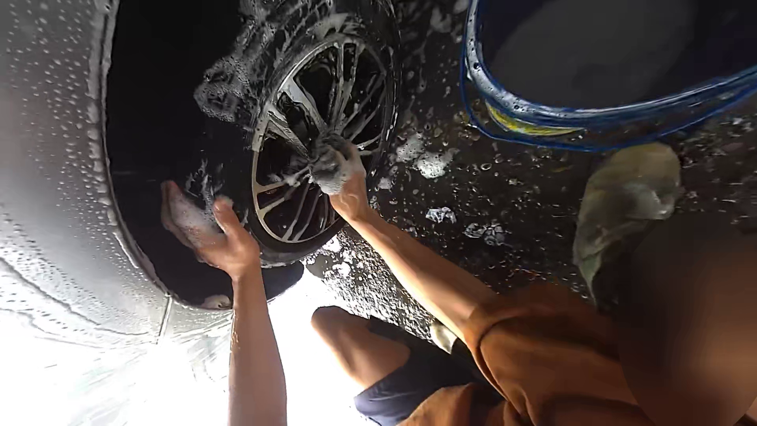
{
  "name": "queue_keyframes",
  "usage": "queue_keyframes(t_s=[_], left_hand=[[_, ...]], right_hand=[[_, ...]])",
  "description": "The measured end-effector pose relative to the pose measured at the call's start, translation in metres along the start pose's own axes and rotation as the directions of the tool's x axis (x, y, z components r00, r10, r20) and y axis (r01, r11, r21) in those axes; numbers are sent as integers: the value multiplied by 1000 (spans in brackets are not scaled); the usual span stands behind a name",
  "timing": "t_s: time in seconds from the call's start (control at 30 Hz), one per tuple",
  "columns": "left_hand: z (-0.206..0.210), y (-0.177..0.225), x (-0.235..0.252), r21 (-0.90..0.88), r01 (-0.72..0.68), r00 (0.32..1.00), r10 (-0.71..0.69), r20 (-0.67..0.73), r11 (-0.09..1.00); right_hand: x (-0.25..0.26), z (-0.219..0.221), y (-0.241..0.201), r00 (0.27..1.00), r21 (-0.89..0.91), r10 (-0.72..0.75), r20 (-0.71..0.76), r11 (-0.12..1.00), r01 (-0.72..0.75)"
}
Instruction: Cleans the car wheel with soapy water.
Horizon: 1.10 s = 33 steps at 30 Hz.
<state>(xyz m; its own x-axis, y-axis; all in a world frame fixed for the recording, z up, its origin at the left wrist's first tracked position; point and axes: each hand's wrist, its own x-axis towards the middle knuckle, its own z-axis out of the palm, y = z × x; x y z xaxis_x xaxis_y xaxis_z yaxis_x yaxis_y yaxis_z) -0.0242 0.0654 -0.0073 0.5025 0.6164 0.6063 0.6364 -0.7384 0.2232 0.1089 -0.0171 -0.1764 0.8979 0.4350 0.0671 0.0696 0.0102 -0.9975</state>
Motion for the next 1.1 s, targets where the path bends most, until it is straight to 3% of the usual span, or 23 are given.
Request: queue_keyframes(t_s=[0.1,0.2,0.23,0.3,0.33,0.37,0.4,0.5,0.6,0.73,0.8,0.93,1.03,1.1], left_hand=[[2,0,4,19,-25,1000,25,-9,1000],[0,1,1,34,-11,1000,11,-2,999],[0,2,1,35,-10,1000,10,-1,999],[1,3,1,24,-3,1000,3,-9,1000],[2,2,2,24,-2,1000,2,-13,1000],[2,2,3,25,-3,1000,3,-15,1000],[2,3,3,19,-2,1000,2,-12,1000],[1,8,1,-23,15,1000,-15,-14,1000],[3,10,3,-45,-16,999,15,-29,999],[4,11,1,-42,-23,999,21,-43,999],[4,12,3,-45,-14,999,11,-50,999],[6,10,4,-47,-17,999,15,-39,999],[0,11,1,-25,-16,999,15,-29,1000],[6,12,6,-40,-20,999,18,-45,999]], right_hand=[[-13,-6,-64,986,356,159,-53,925,-130],[-17,-4,-123,969,518,224,99,820,-243],[-9,-4,-131,943,586,270,193,739,-332],[10,-3,-140,846,729,398,356,448,-517],[17,-2,-145,799,746,455,393,350,-566],[19,-3,-149,764,730,494,414,321,-603],[17,-2,-149,783,696,485,391,401,-596],[12,4,-122,900,371,309,306,832,-412],[23,-8,-100,881,80,139,452,978,-195],[15,-24,-96,890,83,-172,423,985,152],[-5,-23,-107,917,167,-208,340,973,159],[3,11,-135,988,299,-146,-44,942,152],[-15,46,-103,995,248,-94,36,965,83],[-14,44,-66,986,210,-90,137,976,60]])
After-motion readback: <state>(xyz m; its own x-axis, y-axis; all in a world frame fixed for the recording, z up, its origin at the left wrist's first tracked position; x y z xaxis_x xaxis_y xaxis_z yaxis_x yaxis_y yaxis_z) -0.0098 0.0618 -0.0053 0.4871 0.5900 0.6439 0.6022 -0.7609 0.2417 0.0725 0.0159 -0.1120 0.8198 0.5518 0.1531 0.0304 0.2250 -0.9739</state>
